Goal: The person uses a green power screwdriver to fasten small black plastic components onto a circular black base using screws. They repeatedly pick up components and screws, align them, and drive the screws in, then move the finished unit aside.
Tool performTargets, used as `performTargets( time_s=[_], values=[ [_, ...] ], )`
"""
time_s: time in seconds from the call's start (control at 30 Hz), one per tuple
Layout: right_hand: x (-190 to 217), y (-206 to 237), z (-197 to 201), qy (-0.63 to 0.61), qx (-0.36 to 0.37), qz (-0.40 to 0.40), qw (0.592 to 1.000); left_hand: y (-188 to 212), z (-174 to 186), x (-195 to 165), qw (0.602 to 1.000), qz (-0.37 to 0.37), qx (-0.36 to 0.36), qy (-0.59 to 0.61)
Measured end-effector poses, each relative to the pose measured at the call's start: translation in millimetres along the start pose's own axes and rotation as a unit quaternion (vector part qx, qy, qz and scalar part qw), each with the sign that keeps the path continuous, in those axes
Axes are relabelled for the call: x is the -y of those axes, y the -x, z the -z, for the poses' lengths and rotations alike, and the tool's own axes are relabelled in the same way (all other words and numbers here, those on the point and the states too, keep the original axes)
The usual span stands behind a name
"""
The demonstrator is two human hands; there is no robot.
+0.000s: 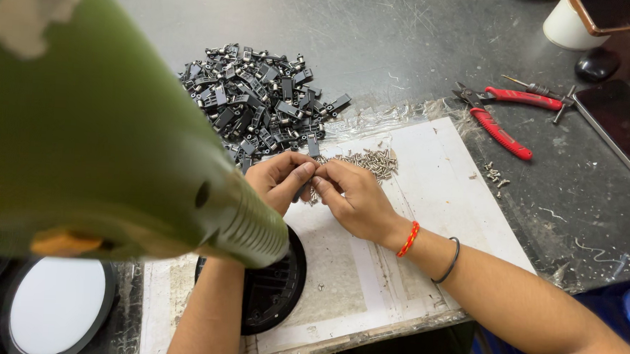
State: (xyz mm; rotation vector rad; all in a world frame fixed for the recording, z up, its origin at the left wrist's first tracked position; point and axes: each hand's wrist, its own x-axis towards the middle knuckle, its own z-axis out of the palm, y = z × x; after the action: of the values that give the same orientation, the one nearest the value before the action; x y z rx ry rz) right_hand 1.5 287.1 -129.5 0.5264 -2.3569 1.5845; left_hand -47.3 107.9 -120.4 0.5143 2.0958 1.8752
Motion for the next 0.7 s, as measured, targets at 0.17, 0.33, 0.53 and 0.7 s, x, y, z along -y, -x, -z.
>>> performTargets(
  time_s=[0.17, 0.33, 0.53, 0.7],
  values=[
    [-5, 1, -2, -0.034, 0.013, -0.071, 0.997, 1, -6, -13, 0.995, -0.002, -0.043, -0.091],
    [-20, -4, -6, -0.233, 0.044, -0.204, 0.95, 3, -8, -17, 0.986, -0.004, -0.081, -0.143],
    [-23, -4, -7, -0.286, 0.048, -0.193, 0.937, -3, -9, -1, 0.994, -0.045, -0.079, -0.062],
    [-11, -1, -4, -0.013, 0.003, -0.054, 0.998, -8, -10, 0, 0.993, -0.002, -0.074, -0.097]
  ],
)
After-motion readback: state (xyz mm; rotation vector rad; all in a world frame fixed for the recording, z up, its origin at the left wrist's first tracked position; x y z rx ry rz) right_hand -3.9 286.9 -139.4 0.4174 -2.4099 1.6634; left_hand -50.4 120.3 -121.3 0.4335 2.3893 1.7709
